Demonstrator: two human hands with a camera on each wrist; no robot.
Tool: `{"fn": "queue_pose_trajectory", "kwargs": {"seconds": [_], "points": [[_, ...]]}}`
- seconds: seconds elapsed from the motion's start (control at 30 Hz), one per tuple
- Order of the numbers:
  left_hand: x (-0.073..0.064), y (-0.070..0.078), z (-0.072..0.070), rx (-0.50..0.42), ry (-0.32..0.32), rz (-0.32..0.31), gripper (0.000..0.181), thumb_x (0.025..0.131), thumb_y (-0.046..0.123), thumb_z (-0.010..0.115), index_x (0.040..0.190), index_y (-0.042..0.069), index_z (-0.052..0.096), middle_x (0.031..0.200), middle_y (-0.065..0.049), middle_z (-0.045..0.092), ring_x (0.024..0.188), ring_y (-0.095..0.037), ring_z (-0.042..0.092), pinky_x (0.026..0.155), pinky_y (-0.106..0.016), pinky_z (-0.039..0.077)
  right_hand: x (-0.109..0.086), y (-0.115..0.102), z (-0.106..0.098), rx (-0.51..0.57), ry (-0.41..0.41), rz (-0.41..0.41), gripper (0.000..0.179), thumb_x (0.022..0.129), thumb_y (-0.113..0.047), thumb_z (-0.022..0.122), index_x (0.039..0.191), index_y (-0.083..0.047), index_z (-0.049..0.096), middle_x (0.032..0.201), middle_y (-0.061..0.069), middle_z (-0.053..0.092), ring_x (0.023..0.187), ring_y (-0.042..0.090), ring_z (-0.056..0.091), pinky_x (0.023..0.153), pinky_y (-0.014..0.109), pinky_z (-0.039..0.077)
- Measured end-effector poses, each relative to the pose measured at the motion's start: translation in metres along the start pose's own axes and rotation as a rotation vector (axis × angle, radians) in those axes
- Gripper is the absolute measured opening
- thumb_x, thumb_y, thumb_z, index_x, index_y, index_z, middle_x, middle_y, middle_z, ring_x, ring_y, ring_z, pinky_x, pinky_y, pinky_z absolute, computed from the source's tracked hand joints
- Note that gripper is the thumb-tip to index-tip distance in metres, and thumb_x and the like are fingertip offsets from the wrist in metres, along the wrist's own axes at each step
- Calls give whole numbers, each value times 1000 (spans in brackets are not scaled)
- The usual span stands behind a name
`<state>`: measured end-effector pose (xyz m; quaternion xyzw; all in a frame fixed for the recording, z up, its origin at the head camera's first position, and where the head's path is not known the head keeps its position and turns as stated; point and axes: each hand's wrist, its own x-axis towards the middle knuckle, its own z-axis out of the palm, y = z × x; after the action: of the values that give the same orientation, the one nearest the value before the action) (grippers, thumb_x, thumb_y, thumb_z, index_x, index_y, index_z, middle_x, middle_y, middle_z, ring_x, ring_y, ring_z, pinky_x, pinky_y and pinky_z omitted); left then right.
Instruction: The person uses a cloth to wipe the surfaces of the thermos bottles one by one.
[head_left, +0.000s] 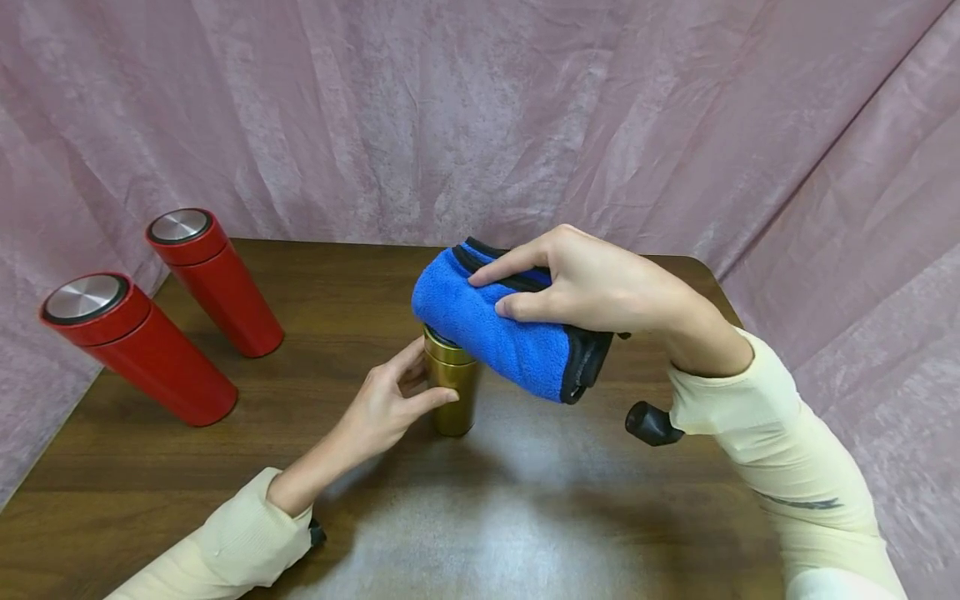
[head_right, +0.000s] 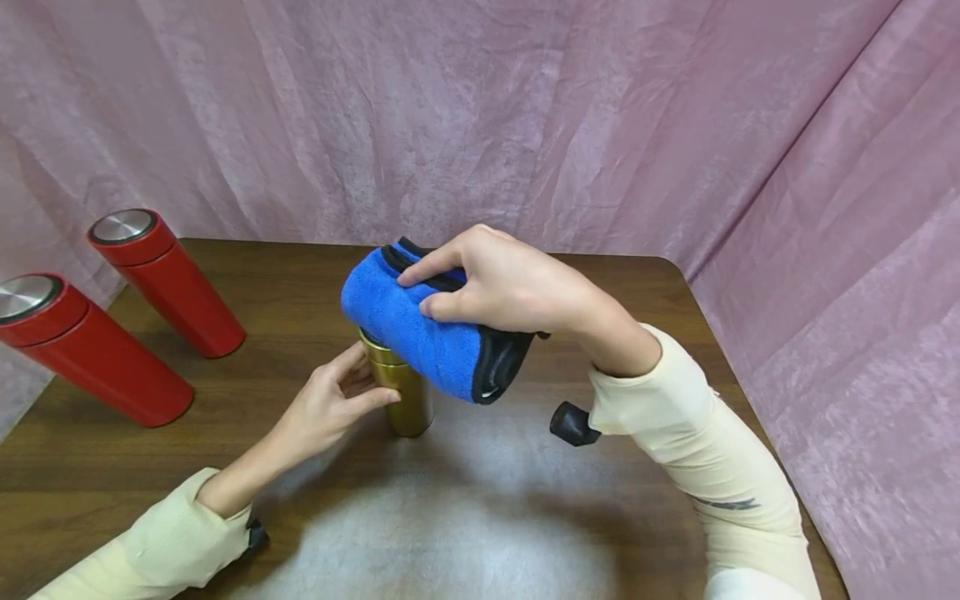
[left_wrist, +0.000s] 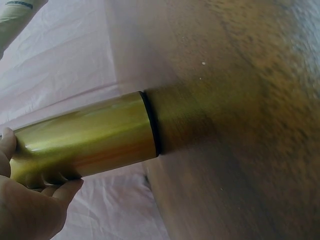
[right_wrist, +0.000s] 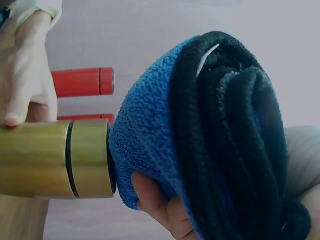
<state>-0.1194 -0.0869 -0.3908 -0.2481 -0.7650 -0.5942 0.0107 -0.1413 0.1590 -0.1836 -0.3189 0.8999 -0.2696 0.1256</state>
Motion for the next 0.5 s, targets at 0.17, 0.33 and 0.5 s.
{"fn": "queue_pose_trajectory", "kwargs": {"seconds": [0.17, 0.33, 0.5], "points": [[1, 2, 1, -5, 7, 8, 72, 87, 0, 82, 150, -1, 48, 136, -19, 64, 121, -31, 65, 99, -38, 55, 3, 4, -4, -1, 8, 45, 36, 97, -19, 69, 133, -23, 72, 122, 10, 68, 82, 19, 69, 69, 33, 61], [0, 0, 1, -4, 26, 7, 73, 85, -3, 82, 150, -4, 47, 139, -22, 61, 122, -35, 64, 99, -38, 55, 0, 9, -6, 12, 15, 78, 36, 98, -19, 66, 134, -21, 72, 120, 13, 68, 78, 20, 69, 67, 33, 61], [-1, 0, 1, -2, 30, 4, 73, 85, -3, 82, 149, -5, 47, 140, -22, 61, 123, -36, 64, 100, -37, 54, -8, 12, -6, -14, 40, 92, 35, 98, -18, 67, 132, -23, 73, 118, 9, 69, 76, 18, 69, 67, 33, 60]]}}
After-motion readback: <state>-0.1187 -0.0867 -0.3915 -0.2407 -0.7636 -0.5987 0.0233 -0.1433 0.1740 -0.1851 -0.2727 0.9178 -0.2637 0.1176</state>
